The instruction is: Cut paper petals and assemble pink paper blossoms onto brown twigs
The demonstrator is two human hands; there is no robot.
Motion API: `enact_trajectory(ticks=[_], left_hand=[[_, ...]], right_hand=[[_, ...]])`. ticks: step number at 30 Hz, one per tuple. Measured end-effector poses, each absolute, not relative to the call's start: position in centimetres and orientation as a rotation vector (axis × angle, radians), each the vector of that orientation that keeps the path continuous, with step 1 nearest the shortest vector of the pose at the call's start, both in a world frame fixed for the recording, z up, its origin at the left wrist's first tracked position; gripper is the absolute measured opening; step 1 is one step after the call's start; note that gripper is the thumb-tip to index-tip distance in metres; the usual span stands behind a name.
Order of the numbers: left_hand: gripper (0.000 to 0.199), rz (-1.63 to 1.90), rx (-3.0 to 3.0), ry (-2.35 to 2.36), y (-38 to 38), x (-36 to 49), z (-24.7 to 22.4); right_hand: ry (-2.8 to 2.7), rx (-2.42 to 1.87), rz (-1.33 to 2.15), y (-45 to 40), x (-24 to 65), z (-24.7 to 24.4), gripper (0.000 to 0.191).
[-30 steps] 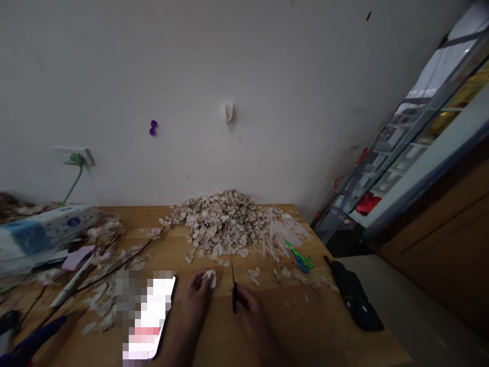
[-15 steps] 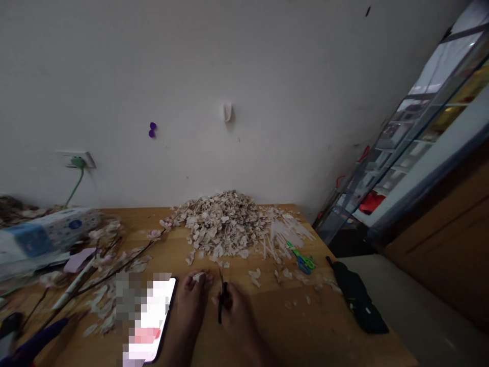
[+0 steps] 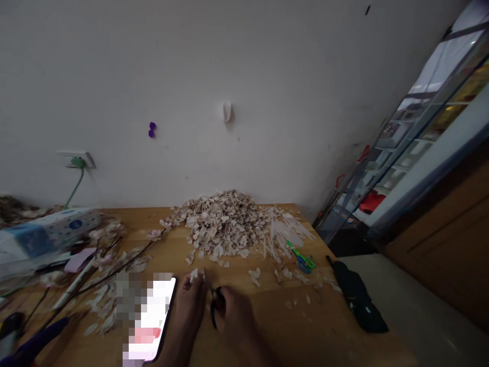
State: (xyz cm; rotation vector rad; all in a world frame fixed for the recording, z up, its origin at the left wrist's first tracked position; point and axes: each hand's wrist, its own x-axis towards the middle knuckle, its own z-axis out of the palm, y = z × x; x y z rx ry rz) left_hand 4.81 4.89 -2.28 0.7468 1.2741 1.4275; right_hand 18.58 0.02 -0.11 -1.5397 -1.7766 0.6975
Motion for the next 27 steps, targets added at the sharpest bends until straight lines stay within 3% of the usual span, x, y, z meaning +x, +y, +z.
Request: enact_trajectory(ticks=[27], left_hand=[[0.043, 1.358, 0.509, 0.981, 5.0, 5.1, -3.4]], right_hand=[[-1.781, -1.674, 0.728, 0.5, 18.6, -0.8, 0.008]])
